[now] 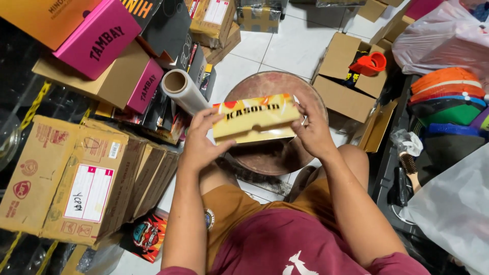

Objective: Unboxing caps from shipping and product packaging to display them.

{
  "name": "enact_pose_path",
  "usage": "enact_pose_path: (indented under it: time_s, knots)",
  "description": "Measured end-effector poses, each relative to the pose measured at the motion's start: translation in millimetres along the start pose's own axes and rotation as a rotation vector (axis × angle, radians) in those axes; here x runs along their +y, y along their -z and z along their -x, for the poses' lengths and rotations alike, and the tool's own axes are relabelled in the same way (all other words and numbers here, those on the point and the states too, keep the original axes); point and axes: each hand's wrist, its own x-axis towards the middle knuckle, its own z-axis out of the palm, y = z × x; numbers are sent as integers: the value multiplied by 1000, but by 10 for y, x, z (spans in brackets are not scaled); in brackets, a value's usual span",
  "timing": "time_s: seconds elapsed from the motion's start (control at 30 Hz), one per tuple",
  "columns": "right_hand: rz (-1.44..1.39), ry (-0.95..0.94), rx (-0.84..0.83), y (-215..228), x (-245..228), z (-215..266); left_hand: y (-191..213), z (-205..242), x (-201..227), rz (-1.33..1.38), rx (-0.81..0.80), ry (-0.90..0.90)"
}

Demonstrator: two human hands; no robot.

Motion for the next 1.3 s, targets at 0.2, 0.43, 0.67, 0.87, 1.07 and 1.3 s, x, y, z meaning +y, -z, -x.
enact_pose_path:
  time_s: [0.2,0.43,0.67,0.87,1.07,1.3]
  knots:
    - [5,-398,23,-258,477,253,-392,247,-408,286,203,166]
    - [-357,-770,-126,-142,138,77,-188,46,-153,273,-128,625]
    - [-677,-791,144,-137,256,102,46,-11,241,206,-108,424]
    - [-1152,-102,269,-283,12,170,21,148,48,978,145,-26]
    - [-1193,-161,102,-733,-497,-24,713,475,353,695,171,109]
    - [-1227,-70,-318,-1586,-1122,-146,1602,1545,457,423,447,205]
